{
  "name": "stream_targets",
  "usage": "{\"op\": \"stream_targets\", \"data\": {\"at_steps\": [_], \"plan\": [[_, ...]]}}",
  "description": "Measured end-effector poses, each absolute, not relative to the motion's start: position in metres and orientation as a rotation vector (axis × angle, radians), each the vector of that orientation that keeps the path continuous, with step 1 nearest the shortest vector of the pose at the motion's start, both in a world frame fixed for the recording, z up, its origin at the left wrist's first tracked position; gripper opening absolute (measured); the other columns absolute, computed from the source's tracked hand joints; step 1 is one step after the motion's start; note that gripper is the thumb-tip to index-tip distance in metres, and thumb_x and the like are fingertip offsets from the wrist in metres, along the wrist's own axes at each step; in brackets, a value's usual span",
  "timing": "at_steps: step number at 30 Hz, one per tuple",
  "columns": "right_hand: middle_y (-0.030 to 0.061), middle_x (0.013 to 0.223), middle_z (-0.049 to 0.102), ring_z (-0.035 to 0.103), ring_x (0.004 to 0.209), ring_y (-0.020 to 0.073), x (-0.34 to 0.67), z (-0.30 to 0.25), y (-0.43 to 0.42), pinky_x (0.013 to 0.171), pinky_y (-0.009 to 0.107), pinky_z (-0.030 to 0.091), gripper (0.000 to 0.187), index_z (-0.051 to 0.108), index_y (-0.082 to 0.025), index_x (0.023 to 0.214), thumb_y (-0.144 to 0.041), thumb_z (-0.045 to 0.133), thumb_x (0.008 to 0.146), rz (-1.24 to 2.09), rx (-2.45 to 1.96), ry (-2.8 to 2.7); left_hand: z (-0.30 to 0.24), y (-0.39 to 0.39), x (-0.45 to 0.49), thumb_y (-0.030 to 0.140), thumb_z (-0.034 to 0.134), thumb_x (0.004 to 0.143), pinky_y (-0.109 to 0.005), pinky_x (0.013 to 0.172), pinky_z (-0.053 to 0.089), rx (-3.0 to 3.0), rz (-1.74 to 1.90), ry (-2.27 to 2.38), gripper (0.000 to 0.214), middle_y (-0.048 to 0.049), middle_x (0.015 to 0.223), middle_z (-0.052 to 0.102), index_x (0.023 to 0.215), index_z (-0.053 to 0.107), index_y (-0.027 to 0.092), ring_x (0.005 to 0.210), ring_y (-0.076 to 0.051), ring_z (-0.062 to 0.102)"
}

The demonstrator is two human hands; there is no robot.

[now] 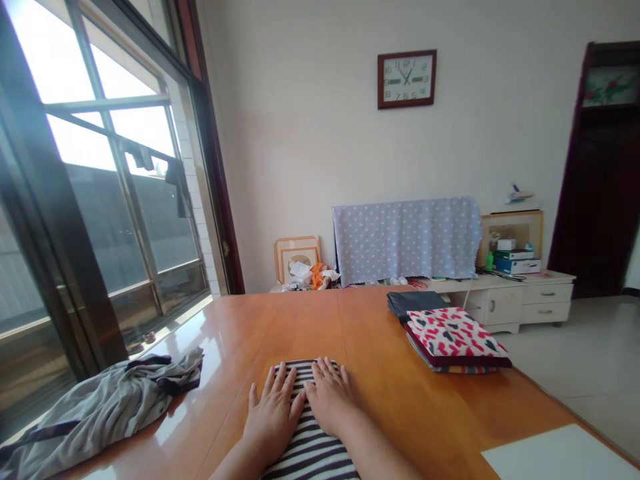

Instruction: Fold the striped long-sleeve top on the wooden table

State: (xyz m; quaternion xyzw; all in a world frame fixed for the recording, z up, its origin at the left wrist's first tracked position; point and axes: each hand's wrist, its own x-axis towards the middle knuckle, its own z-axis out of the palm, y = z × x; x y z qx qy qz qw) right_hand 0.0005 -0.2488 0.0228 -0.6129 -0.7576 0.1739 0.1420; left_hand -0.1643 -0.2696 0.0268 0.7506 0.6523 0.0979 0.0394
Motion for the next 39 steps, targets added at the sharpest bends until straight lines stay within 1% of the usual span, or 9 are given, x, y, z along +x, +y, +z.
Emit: {"op": "stream_targets", "data": {"at_steps": [6, 9, 13, 16, 22, 28, 33, 36, 39], "plan": [[0.0079, 0.169, 0.024, 0.015, 0.158, 0.0268, 0.008, 0.030, -0.257, 0.127, 0.052, 0.007, 0.068, 0.030, -0.019, 0.162, -0.053, 0.025, 0.103, 0.520, -1.702, -2.154, 0.027, -0.271, -0.168, 0.060, 0.029, 0.100, -0.072, 0.121, 0.003, 2.371, 0.364, 1.962, 0.067, -0.0055, 0.169, 0.023, 0.157, 0.041, 0.027, 0.158, -0.034, 0.011], [0.0100, 0.167, 0.030, 0.021, 0.156, 0.0272, 0.026, 0.026, -0.270, 0.127, 0.051, 0.015, 0.066, 0.036, -0.018, 0.159, -0.051, 0.031, 0.102, 0.523, -1.669, -2.100, 0.034, -0.286, -0.179, 0.049, 0.035, 0.102, -0.071, 0.122, 0.002, 2.471, 0.458, 1.869, 0.056, -0.0056, 0.166, 0.034, 0.152, 0.049, 0.028, 0.157, -0.033, 0.016], [0.0103, 0.161, 0.042, 0.035, 0.151, 0.0231, 0.066, 0.013, -0.298, 0.125, 0.043, 0.026, 0.060, 0.043, -0.018, 0.155, -0.038, 0.043, 0.099, 0.452, -1.581, -2.025, 0.043, -0.319, -0.202, 0.028, 0.036, 0.102, -0.058, 0.127, 0.015, 2.606, 0.583, 1.574, 0.046, -0.0050, 0.154, 0.054, 0.142, 0.059, 0.028, 0.148, -0.024, 0.041], [0.0099, 0.159, 0.045, 0.038, 0.150, 0.0223, 0.090, 0.006, -0.322, 0.125, 0.040, 0.029, 0.060, 0.048, -0.018, 0.153, -0.030, 0.049, 0.094, 0.435, -1.517, -2.034, 0.046, -0.342, -0.216, 0.018, 0.040, 0.097, -0.048, 0.127, 0.026, 2.601, 0.589, 1.457, 0.047, -0.0039, 0.147, 0.061, 0.137, 0.063, 0.028, 0.138, -0.021, 0.054], [0.0014, 0.162, 0.040, 0.034, 0.152, 0.0209, 0.102, 0.016, -0.358, 0.126, 0.041, 0.027, 0.063, 0.045, -0.031, 0.155, -0.026, 0.053, 0.092, 0.534, -1.359, -2.172, 0.048, -0.363, -0.229, 0.013, 0.045, 0.091, -0.041, 0.121, 0.037, 2.544, 0.541, 1.399, 0.053, -0.0009, 0.152, 0.056, 0.137, 0.064, 0.031, 0.141, -0.021, 0.051], [0.0001, 0.165, 0.035, 0.030, 0.153, 0.0215, 0.104, 0.022, -0.363, 0.127, 0.042, 0.027, 0.064, 0.041, -0.033, 0.157, -0.031, 0.055, 0.094, 0.536, -1.310, -2.284, 0.060, -0.369, -0.231, 0.012, 0.043, 0.091, -0.041, 0.121, 0.038, 2.554, 0.430, 1.378, 0.057, -0.0016, 0.156, 0.051, 0.143, 0.059, 0.029, 0.142, -0.023, 0.049], [-0.0027, 0.166, 0.032, 0.025, 0.155, 0.0224, 0.105, 0.028, -0.363, 0.127, 0.046, 0.025, 0.056, 0.048, -0.037, 0.152, -0.028, 0.049, 0.097, 0.435, -1.249, -2.399, 0.067, -0.372, -0.232, 0.014, 0.043, 0.092, -0.044, 0.121, 0.037, 2.564, 0.332, 1.377, 0.058, -0.0016, 0.158, 0.047, 0.146, 0.056, 0.030, 0.144, -0.024, 0.047], [-0.0037, 0.164, 0.037, 0.027, 0.154, 0.0232, 0.106, 0.031, -0.364, 0.127, 0.048, 0.024, 0.055, 0.054, -0.039, 0.147, -0.023, 0.050, 0.095, 0.421, -1.159, -2.445, 0.065, -0.371, -0.234, 0.015, 0.043, 0.093, -0.042, 0.121, 0.039, 2.578, 0.342, 1.367, 0.057, -0.0011, 0.158, 0.048, 0.146, 0.055, 0.031, 0.144, -0.023, 0.047], [-0.0032, 0.157, 0.047, 0.036, 0.151, 0.0239, 0.106, 0.032, -0.365, 0.126, 0.049, 0.025, 0.054, 0.058, -0.040, 0.144, -0.020, 0.049, 0.094, 0.487, -1.096, -2.432, 0.061, -0.369, -0.237, 0.018, 0.043, 0.094, -0.039, 0.120, 0.040, 2.606, 0.378, 1.346, 0.056, -0.0002, 0.158, 0.048, 0.147, 0.054, 0.032, 0.144, -0.023, 0.047]]}}
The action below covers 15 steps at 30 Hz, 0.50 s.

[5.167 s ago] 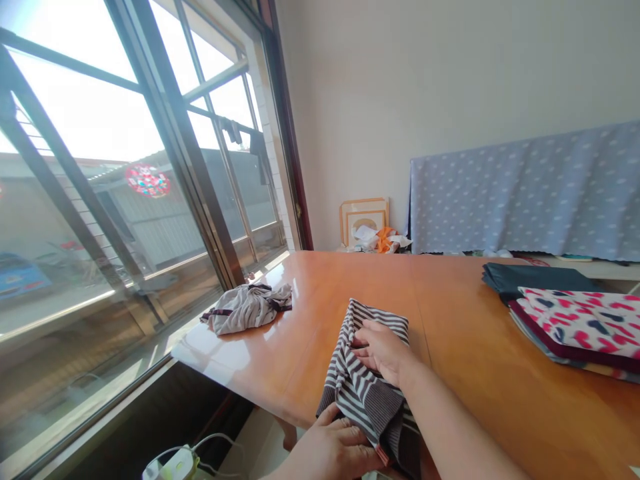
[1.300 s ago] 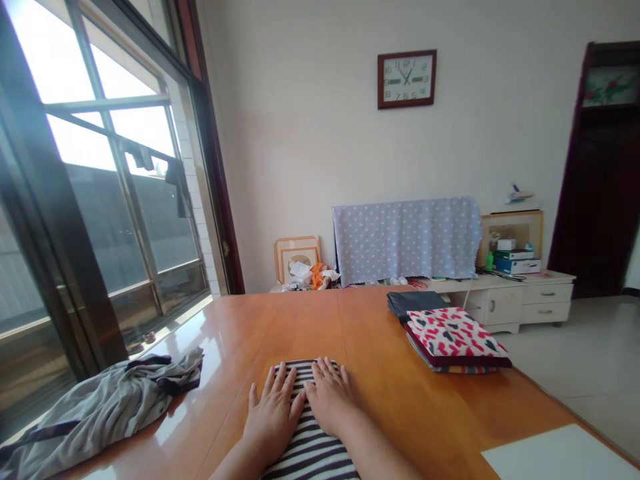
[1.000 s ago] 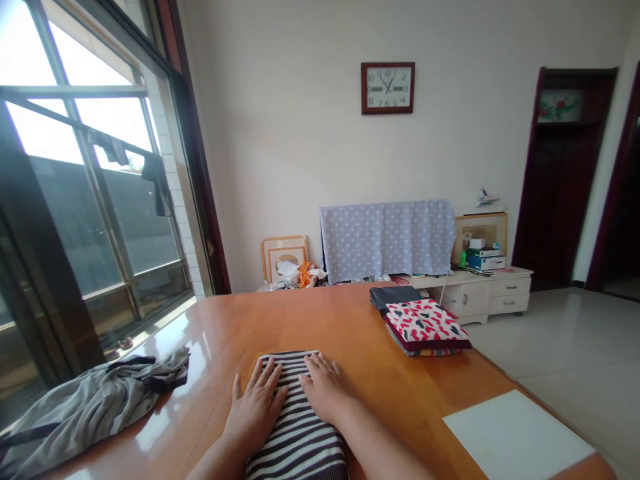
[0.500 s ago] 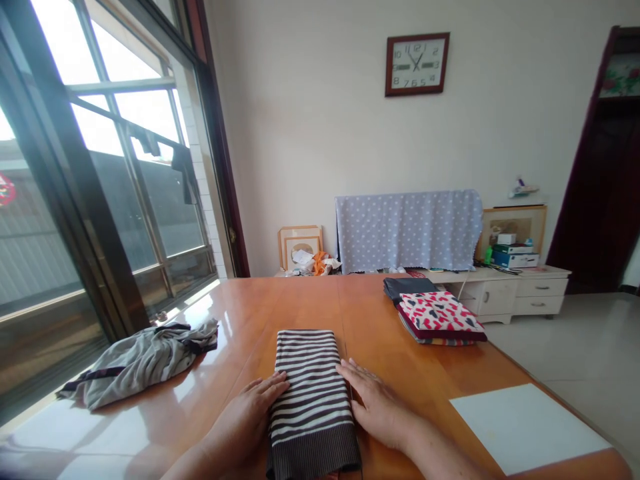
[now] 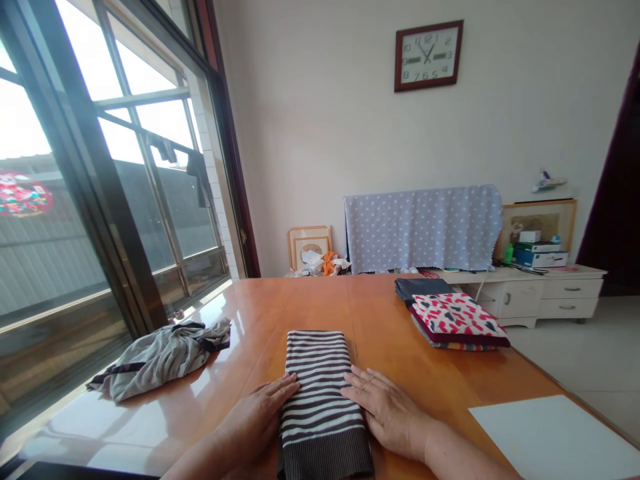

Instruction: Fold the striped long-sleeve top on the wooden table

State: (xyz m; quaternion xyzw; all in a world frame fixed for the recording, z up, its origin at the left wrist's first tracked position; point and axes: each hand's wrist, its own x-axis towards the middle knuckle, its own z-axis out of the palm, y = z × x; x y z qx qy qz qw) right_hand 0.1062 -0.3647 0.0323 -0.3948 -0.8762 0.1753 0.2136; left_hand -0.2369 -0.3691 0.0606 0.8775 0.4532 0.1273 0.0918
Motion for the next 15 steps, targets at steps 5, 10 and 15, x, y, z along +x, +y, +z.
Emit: {"op": "stream_targets", "data": {"at_steps": [5, 10, 15], "plan": [[-0.0007, 0.151, 0.056, 0.045, 0.146, 0.0244, 0.103, 0.030, -0.361, 0.125, 0.047, 0.029, 0.049, 0.064, -0.035, 0.140, -0.023, 0.048, 0.095, 0.579, -1.094, -2.355, 0.060, -0.368, -0.241, 0.025, 0.047, 0.095, -0.041, 0.121, 0.039, 2.662, 0.406, 1.259, 0.059, 0.0019, 0.160, 0.045, 0.152, 0.048, 0.036, 0.146, -0.025, 0.045], [0.0012, 0.145, 0.062, 0.048, 0.143, 0.0249, 0.100, 0.032, -0.360, 0.123, 0.044, 0.032, 0.042, 0.067, -0.036, 0.135, -0.033, 0.047, 0.098, 0.615, -1.100, -2.294, 0.066, -0.369, -0.243, 0.033, 0.046, 0.098, -0.045, 0.122, 0.037, 2.694, 0.370, 1.215, 0.054, 0.0029, 0.159, 0.046, 0.152, 0.047, 0.041, 0.147, -0.027, 0.043], [0.0092, 0.134, 0.068, 0.061, 0.126, 0.0274, 0.096, 0.046, -0.346, 0.107, 0.039, 0.046, 0.043, 0.076, -0.030, 0.120, -0.052, 0.046, 0.099, 0.704, -1.185, -2.210, 0.066, -0.356, -0.239, 0.038, 0.040, 0.101, -0.039, 0.114, 0.042, 2.609, 0.495, 1.219, 0.042, -0.0031, 0.142, 0.065, 0.136, 0.063, 0.033, 0.131, -0.026, 0.058]]}}
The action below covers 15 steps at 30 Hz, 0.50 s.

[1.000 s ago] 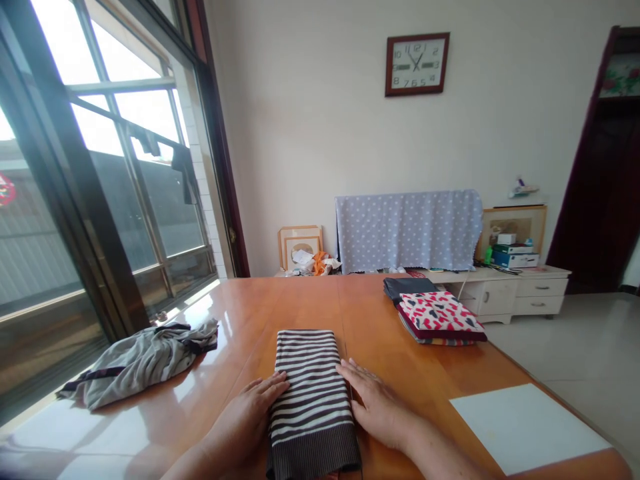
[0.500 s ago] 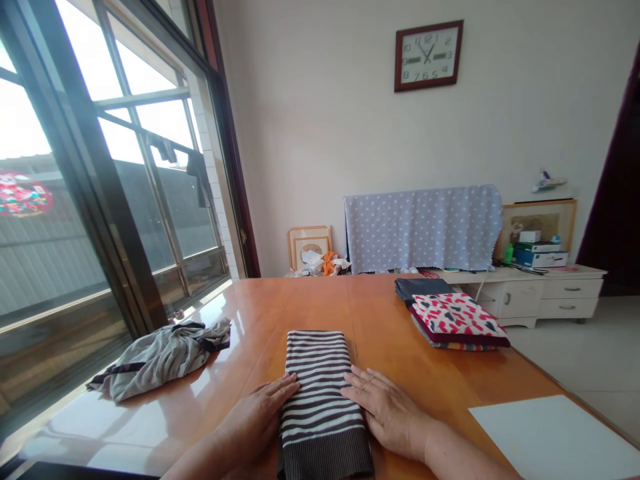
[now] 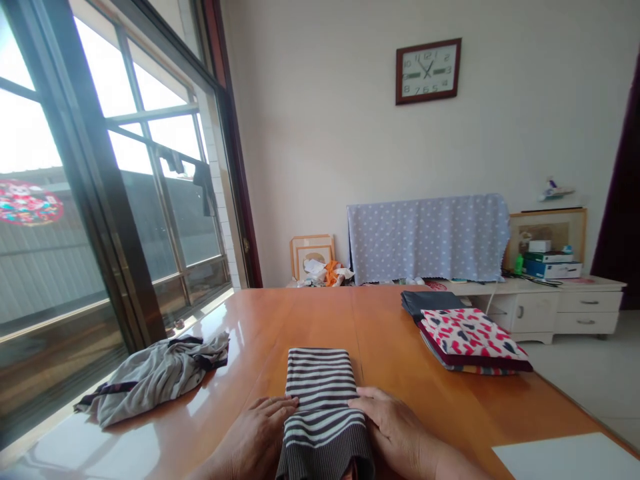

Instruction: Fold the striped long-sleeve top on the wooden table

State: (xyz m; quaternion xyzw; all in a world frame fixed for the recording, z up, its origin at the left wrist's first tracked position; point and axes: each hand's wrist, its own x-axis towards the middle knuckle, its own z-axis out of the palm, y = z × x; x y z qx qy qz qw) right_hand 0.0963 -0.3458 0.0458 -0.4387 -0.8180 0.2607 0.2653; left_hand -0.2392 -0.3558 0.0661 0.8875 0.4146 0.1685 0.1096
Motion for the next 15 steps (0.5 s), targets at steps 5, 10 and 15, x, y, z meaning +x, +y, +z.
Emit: {"op": "stream_targets", "data": {"at_steps": [5, 10, 15], "plan": [[0.0057, 0.092, 0.075, 0.065, 0.094, 0.0244, 0.077, 0.058, -0.296, 0.089, 0.035, 0.050, 0.040, 0.074, -0.019, 0.091, -0.051, 0.050, 0.094, 1.121, -1.128, -1.824, 0.063, -0.312, -0.224, 0.056, 0.040, 0.097, -0.031, 0.083, 0.051, 2.087, 0.805, 1.424, 0.046, -0.0056, 0.089, 0.075, 0.092, 0.072, 0.023, 0.090, -0.024, 0.067], [-0.0039, 0.056, 0.055, 0.049, 0.057, 0.0139, 0.057, 0.045, -0.252, 0.058, 0.025, 0.035, 0.021, 0.058, -0.020, 0.064, -0.030, 0.057, 0.082, 1.297, -1.476, -1.463, 0.055, -0.270, -0.207, 0.054, 0.047, 0.091, -0.029, 0.066, 0.044, 1.718, 0.876, 1.650, 0.042, -0.0026, 0.070, 0.062, 0.071, 0.059, 0.019, 0.074, -0.022, 0.059], [-0.0070, 0.049, 0.044, 0.039, 0.049, 0.0114, 0.056, 0.033, -0.244, 0.052, 0.025, 0.024, 0.024, 0.048, -0.022, 0.059, -0.029, 0.057, 0.080, 1.315, -1.506, -1.415, 0.054, -0.269, -0.208, 0.062, 0.043, 0.091, -0.029, 0.067, 0.043, 1.689, 0.885, 1.601, 0.049, -0.0017, 0.074, 0.062, 0.072, 0.058, 0.020, 0.075, -0.021, 0.058]]}}
